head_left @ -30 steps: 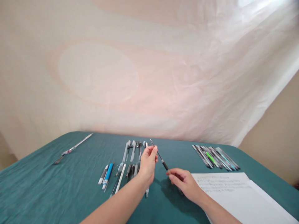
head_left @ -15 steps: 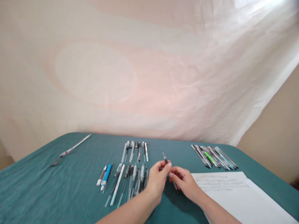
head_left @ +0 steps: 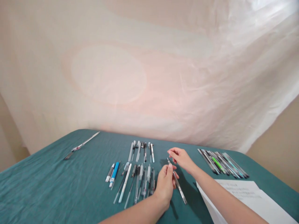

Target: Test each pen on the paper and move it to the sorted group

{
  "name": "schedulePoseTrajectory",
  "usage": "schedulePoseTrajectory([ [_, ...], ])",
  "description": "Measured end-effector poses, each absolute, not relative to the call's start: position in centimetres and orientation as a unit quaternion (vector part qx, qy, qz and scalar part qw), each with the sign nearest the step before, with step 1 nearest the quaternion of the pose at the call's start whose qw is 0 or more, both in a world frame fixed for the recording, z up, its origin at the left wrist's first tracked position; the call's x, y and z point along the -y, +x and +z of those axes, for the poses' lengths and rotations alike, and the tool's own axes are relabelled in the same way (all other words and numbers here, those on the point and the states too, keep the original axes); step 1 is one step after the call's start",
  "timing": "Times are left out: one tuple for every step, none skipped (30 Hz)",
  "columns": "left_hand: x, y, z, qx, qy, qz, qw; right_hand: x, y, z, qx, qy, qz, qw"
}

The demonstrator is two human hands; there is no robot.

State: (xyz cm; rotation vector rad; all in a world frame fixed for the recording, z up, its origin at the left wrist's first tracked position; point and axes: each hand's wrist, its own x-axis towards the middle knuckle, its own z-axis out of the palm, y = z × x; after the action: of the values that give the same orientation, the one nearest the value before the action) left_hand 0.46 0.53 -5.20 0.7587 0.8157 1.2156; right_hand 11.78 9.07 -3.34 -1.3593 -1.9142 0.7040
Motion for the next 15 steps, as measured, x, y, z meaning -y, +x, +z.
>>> schedulePoseTrajectory([
  [-0.5,0.5,-5.3,-0.36,0.333,0.542,0.682,-10.5,11.1,-3.4,0.747,-0.52,0.262,0.322],
  [-0.4,0.5,-5.3,-0.357,0.329,0.544,0.685,-11.8,10.3,-3.4,0.759,-0.517,0.25,0.305],
  [-0.4,0.5,-5.4,-0.354,0.326,0.547,0.685,-13.0,9.6,-3.5,0.772,-0.515,0.234,0.291],
  [-0.5,0.4,-5.5,-0.352,0.322,0.551,0.685,-14.1,8.8,-3.6,0.784,-0.512,0.214,0.278],
  [-0.5,0.4,-5.6,-0.35,0.318,0.555,0.684,-15.0,8.1,-3.6,0.796,-0.508,0.192,0.266],
  [-0.5,0.4,-5.7,-0.347,0.315,0.558,0.685,-15.8,7.5,-3.7,0.808,-0.503,0.171,0.254],
  [-0.6,0.4,-5.8,-0.345,0.311,0.56,0.686,-16.4,6.9,-3.7,0.819,-0.498,0.151,0.24],
  [-0.6,0.4,-5.8,-0.344,0.308,0.562,0.687,-16.8,6.5,-3.7,0.83,-0.493,0.134,0.225],
  [-0.6,0.4,-5.8,-0.343,0.305,0.562,0.688,-17.1,6.1,-3.7,0.84,-0.486,0.119,0.208],
  [-0.6,0.3,-5.8,-0.342,0.303,0.562,0.689,-17.2,5.9,-3.8,0.85,-0.48,0.106,0.191],
  [-0.6,0.3,-5.8,-0.342,0.302,0.563,0.689,-17.3,5.7,-3.8,0.858,-0.473,0.094,0.176],
  [-0.6,0.3,-5.7,-0.343,0.303,0.563,0.689,-17.3,5.7,-3.8,0.866,-0.467,0.083,0.162],
  [-0.6,0.3,-5.7,-0.343,0.304,0.562,0.688,-17.2,5.6,-3.8,0.872,-0.461,0.072,0.15],
  [-0.5,0.3,-5.7,-0.343,0.305,0.562,0.688,-17.1,5.6,-3.8,0.876,-0.457,0.063,0.14],
  [-0.5,0.3,-5.7,-0.343,0.307,0.562,0.687,-16.9,5.6,-3.8,0.88,-0.454,0.054,0.132],
])
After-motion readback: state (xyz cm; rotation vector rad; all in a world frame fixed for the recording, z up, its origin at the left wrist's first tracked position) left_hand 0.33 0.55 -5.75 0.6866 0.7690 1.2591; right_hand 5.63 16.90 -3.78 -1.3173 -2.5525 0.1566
